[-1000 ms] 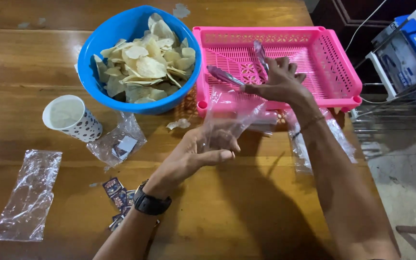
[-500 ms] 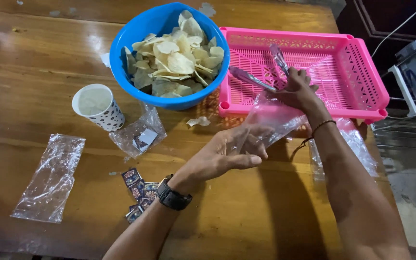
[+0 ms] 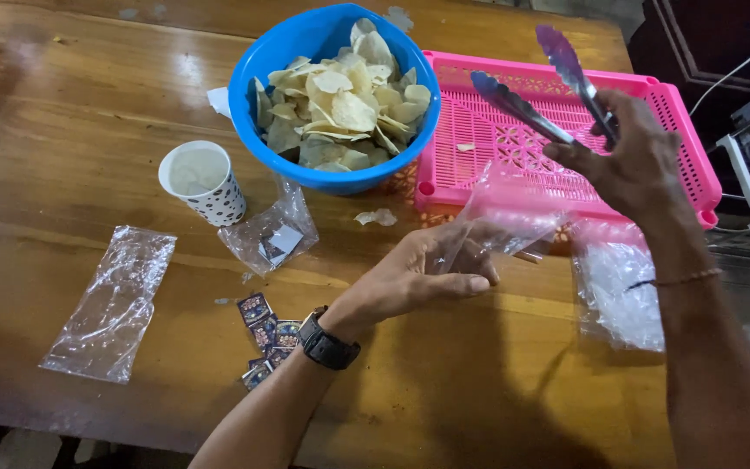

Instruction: Packing potato chips from a large bowl into small plastic bags using metal tongs.

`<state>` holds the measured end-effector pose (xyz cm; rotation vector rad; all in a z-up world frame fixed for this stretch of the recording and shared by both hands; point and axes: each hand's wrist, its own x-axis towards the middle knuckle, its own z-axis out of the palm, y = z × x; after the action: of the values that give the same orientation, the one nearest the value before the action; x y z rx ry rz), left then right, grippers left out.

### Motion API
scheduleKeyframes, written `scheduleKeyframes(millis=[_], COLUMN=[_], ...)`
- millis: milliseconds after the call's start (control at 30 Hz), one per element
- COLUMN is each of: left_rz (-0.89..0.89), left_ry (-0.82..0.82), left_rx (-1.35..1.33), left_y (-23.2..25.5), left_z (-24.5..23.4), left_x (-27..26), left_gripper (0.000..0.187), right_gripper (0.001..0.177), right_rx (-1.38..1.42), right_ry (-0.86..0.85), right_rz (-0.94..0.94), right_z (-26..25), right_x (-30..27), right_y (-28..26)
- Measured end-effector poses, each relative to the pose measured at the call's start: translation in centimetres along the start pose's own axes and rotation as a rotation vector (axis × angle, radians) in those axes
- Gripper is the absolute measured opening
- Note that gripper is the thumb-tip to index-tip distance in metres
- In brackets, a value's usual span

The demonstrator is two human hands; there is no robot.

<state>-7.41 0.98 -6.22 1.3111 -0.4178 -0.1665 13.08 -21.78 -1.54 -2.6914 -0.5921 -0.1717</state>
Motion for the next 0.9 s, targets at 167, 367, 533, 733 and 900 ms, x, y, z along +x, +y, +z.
scheduleKeyframes(millis=[167, 367, 533, 733, 900], left_rz=[0.002, 0.056, 0.134, 0.116, 0.11], left_ry=[0.008, -0.004, -0.039, -0.054, -0.029], left_rx=[-0.006, -0.037, -0.071, -0.136, -0.094], left_y=[-0.3, 0.8, 1.1, 0.2, 0.5], left_z=[-0.1, -0.3, -0.2, -0.4, -0.3], left_x=[0.0, -0.5, -0.6, -0.7, -0.6], left_gripper=[0.06, 0.051, 0.018, 0.041, 0.03], right_gripper=[0.069, 0.068, 0.06, 0.051, 0.044], right_rx=[-0.076, -0.218, -0.318, -0.344, -0.363], right_ry=[0.116, 0.075, 0.233, 0.253, 0.236], right_rz=[-0.332, -0.595, -0.841, -0.898, -0.896], right_z=[-1.9, -2.5, -0.6, 1.5, 0.9], right_x=[-1.6, -2.2, -1.0, 0.9, -0.5], right_y=[-1.5, -5.0, -4.8, -3.6, -6.3])
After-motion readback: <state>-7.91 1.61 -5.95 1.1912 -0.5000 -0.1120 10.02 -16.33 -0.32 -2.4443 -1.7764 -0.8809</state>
